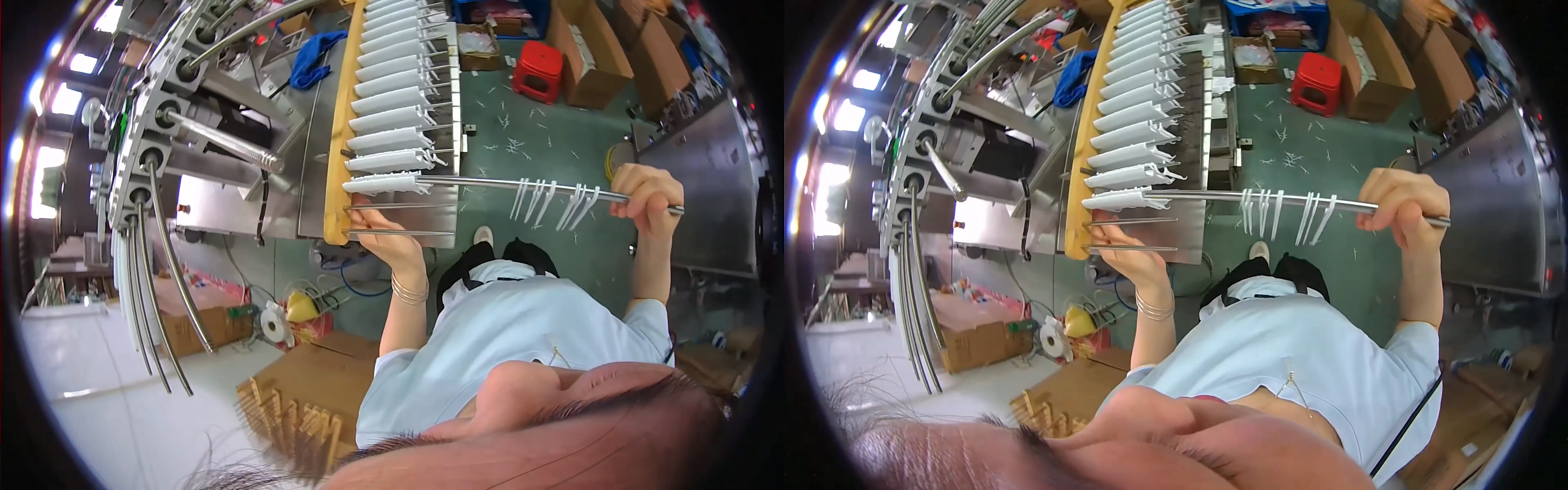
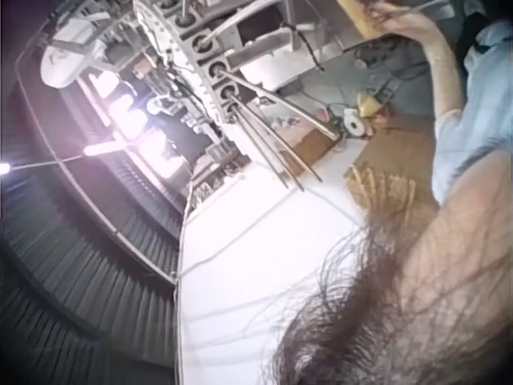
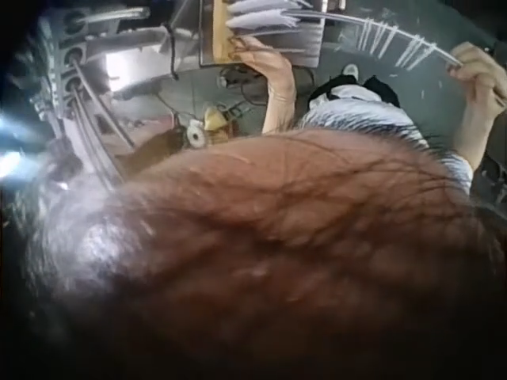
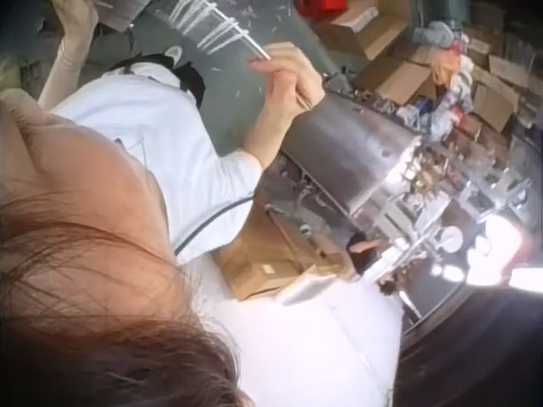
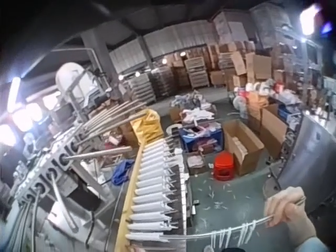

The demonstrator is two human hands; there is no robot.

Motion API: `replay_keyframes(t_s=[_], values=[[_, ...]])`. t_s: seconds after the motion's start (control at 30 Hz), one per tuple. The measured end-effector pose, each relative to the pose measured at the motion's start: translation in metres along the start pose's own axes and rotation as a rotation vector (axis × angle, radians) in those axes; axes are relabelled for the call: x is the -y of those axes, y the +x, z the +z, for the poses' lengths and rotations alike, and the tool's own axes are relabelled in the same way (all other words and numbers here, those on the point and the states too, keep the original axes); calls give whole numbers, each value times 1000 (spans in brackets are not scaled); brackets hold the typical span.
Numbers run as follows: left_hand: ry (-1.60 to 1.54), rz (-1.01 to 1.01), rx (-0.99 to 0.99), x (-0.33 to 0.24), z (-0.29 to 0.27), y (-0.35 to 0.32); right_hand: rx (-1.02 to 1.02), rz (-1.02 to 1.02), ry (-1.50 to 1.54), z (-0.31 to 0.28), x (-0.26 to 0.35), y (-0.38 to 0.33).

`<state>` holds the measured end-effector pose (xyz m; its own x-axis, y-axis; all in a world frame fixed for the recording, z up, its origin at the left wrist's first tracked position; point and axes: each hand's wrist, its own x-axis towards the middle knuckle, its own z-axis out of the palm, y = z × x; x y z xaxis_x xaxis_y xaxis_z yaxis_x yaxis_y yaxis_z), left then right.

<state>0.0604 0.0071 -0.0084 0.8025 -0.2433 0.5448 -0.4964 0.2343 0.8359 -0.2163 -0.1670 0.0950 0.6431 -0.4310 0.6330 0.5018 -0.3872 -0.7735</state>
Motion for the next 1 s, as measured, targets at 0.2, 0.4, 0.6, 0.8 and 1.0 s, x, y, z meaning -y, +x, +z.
replay_keyframes(t_s=[0.2, 0.4, 0.6, 0.8, 1.0], values=[[-157, -170, -233, -23, 27, 0, 240, -21, -22, 17, -11, 28], [213, -83, -179, -30, 41, -24, 289, 62, 39, 27, -25, 31], [113, 12, 22, -46, 62, -59, 109, 33, 198, -15, -40, 14], [105, -67, -363, -24, 58, -13, 37, -33, 266, -48, -35, 2], [-248, -215, -399, -14, 55, 8, 7, -38, 303, -54, -28, 5]])
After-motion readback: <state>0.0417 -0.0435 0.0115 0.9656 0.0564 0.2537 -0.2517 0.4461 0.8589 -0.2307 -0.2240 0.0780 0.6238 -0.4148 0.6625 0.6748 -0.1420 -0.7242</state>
